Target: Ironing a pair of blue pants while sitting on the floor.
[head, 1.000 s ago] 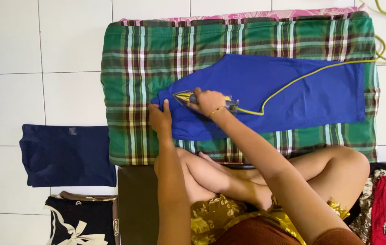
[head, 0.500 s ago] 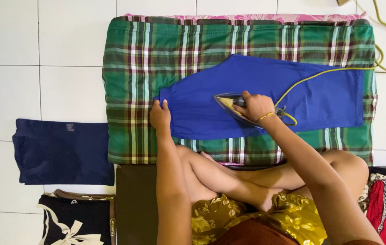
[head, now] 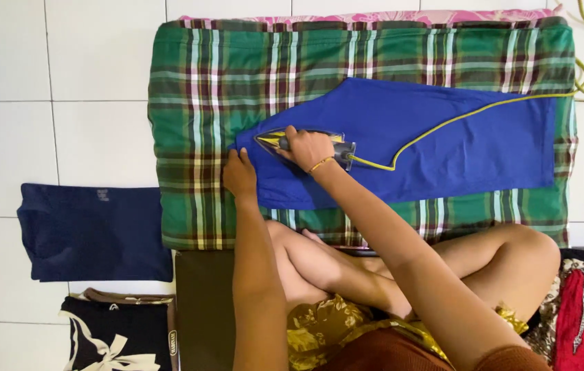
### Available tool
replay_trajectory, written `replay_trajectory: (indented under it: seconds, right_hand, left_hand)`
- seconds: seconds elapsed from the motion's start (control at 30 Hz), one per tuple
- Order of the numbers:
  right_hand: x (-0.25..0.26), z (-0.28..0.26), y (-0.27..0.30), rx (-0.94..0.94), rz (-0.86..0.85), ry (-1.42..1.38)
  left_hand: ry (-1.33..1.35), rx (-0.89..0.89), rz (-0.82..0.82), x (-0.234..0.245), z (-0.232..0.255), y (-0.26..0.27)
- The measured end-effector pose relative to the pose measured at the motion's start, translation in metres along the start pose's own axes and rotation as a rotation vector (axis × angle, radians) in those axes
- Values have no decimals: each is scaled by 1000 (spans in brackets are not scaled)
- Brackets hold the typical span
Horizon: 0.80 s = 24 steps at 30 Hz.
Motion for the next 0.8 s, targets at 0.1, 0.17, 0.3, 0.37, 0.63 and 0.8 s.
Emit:
replay_trajectory:
  seconds: [0.1, 0.17, 0.3, 0.37, 0.63, 0.8]
  right_hand:
    - [27, 0, 2, 42, -181, -20]
    - [36, 9, 17, 113, -235, 3]
    - [45, 37, 61, 194, -376, 104]
    - [48, 60, 90, 177, -367, 134]
    - [51, 145, 169, 99, -252, 215]
    - [50, 95, 155, 32, -298, 185]
  left_hand:
    - [19, -2, -11, -3, -7, -6]
    - [10, -12, -5, -9, -12, -9]
    - [-20, -9, -10, -12, -14, -7]
    - [-21, -9, -29, -9, -16, -11]
    - [-48, -130, -59, 3, -31, -7]
    - [-39, -29, -310, 13, -57, 16]
Point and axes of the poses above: each hand's wrist, its own y-axis away from the middle knuckle, its own x-axis out of the back of the hand, z = x × y, the point moved 1 cm from there along -y, towards the middle knuckle, and after that the axes turned 8 degrees about -z, right-handed, at the moved point
